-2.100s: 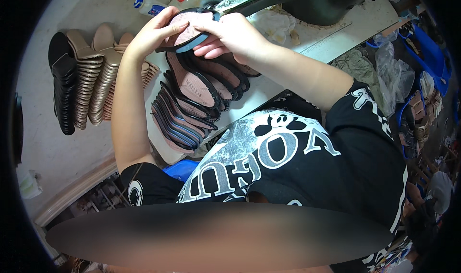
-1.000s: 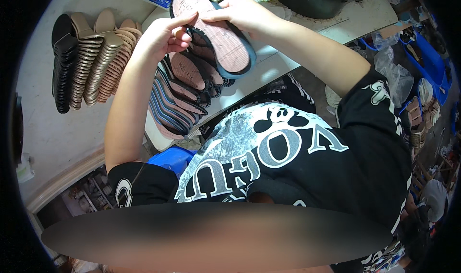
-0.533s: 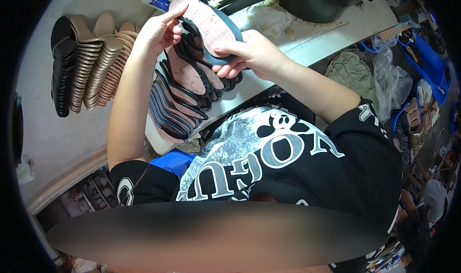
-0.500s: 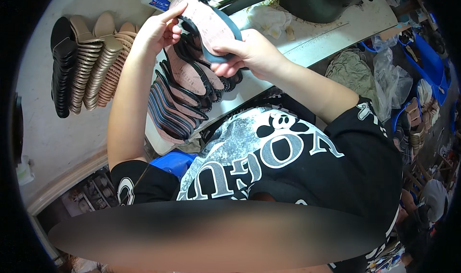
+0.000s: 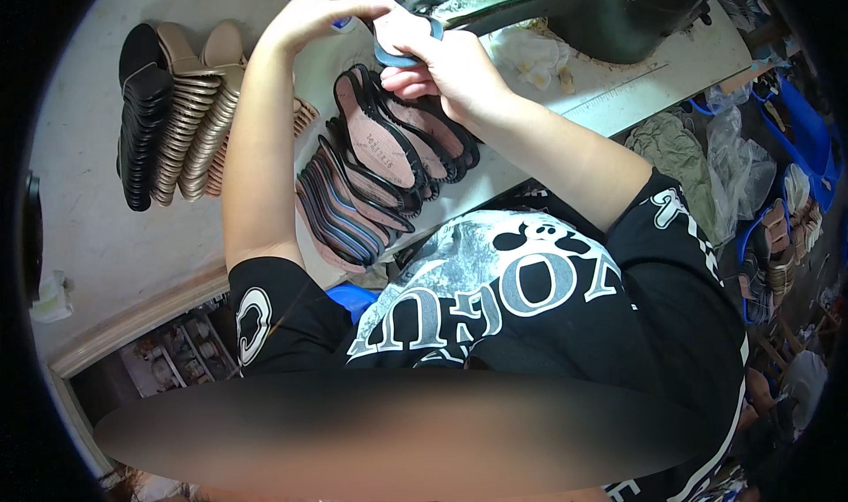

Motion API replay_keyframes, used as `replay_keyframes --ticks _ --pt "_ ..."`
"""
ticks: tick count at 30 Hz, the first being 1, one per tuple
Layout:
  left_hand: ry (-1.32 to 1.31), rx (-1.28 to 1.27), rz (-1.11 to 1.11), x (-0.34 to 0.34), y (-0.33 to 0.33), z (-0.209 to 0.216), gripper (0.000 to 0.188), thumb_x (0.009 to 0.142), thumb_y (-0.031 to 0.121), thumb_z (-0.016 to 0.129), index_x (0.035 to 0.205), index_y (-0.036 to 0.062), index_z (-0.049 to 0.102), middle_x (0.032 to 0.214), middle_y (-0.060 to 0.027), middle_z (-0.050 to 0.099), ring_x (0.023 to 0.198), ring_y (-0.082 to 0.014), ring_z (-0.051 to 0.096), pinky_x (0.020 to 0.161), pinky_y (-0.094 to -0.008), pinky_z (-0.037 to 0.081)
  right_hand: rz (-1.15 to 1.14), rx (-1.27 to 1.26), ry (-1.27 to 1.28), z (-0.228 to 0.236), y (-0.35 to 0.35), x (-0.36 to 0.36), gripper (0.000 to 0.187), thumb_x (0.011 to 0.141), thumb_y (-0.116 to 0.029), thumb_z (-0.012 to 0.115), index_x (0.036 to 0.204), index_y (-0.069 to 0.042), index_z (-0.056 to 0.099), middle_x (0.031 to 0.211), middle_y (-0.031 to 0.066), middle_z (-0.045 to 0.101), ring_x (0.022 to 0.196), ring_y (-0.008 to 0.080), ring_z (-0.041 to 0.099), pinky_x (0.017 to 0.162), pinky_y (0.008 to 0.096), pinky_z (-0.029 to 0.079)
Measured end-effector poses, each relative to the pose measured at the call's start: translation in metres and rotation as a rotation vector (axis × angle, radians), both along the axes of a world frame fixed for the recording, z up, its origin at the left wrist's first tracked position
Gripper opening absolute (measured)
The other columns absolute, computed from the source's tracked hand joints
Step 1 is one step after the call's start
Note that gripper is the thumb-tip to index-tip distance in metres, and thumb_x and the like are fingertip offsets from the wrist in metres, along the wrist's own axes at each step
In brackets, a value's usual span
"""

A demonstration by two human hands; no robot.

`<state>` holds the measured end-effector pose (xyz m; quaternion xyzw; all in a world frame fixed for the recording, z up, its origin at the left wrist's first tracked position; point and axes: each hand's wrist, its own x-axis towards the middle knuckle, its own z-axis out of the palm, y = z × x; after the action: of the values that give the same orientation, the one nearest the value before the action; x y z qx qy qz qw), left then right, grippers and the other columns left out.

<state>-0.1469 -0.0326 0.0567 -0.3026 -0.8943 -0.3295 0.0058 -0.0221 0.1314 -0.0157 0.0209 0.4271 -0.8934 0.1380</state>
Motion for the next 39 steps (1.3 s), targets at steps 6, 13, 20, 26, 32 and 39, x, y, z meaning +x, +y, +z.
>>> replay_keyframes --ticks 6,13,20,26,32,39 --pt "-0.607 -0.198 -0.396 -0.013 0.015 0.004 0.035 0.08 0.022 0.068 0.108 0.0051 0.058 0.1 -0.0037 0.062 0.094 -0.0115 0.057 0.086 -0.0274 0.046 -0.026 -0.019 -0.064 0.011 0.01 0.009 0.036 0.083 -0.029 0.065 0.097 0.004 0.063 0.078 0.0132 0.066 0.066 0.0169 0.067 0.057 0.0234 0.053" --pt "-0.737 -0.279 -0.338 -0.006 0.017 0.025 0.025 0.081 0.022 0.068 0.091 0.0042 0.054 0.082 0.0022 0.056 0.081 -0.0059 0.053 0.072 -0.021 0.044 0.03 -0.022 -0.028 0.019 0.018 0.01 0.037 0.087 -0.03 0.061 0.102 0.004 0.062 0.084 0.0153 0.066 0.072 0.0191 0.068 0.063 0.0254 0.056" --pt "-0.687 -0.281 -0.195 0.022 0.013 0.03 0.019 0.084 0.021 0.065 0.091 0.0054 0.055 0.079 0.0034 0.054 0.076 -0.0038 0.05 0.067 -0.0182 0.041 0.106 -0.022 -0.025 0.022 0.027 0.008 0.037 0.088 -0.029 0.06 0.106 0.003 0.06 0.088 0.014 0.065 0.077 0.0188 0.067 0.065 0.0263 0.057" --pt "-0.555 -0.264 -0.122 0.037 0.008 0.014 0.02 0.086 0.02 0.063 0.093 0.0038 0.055 0.082 0.0007 0.054 0.078 -0.0047 0.049 0.067 -0.02 0.041 0.168 0.027 -0.065 0.022 0.037 0.001 0.034 0.09 -0.029 0.058 0.107 0.001 0.059 0.09 0.0125 0.066 0.079 0.0164 0.067 0.068 0.0267 0.056" --pt "-0.506 -0.26 -0.04 0.043 -0.001 -0.006 0.039 0.081 0.039 0.063 0.086 -0.0001 0.059 0.075 -0.007 0.058 0.07 -0.0133 0.052 0.064 -0.027 0.042 0.188 0.072 -0.106 0.024 0.037 -0.003 0.032 0.088 -0.029 0.06 0.102 0.0 0.059 0.085 0.011 0.064 0.076 0.0175 0.067 0.064 0.0259 0.057" --pt "-0.751 -0.198 0.223 0.069 0.019 0.01 0.028 0.085 0.035 0.062 0.073 0.0099 0.059 0.054 0.0023 0.051 0.037 -0.0062 0.045 0.033 -0.0206 0.032 0.228 0.091 -0.08 0.015 0.043 -0.012 0.031 0.087 -0.028 0.06 0.096 0.002 0.06 0.082 0.014 0.065 0.072 0.019 0.068 0.06 0.027 0.059"
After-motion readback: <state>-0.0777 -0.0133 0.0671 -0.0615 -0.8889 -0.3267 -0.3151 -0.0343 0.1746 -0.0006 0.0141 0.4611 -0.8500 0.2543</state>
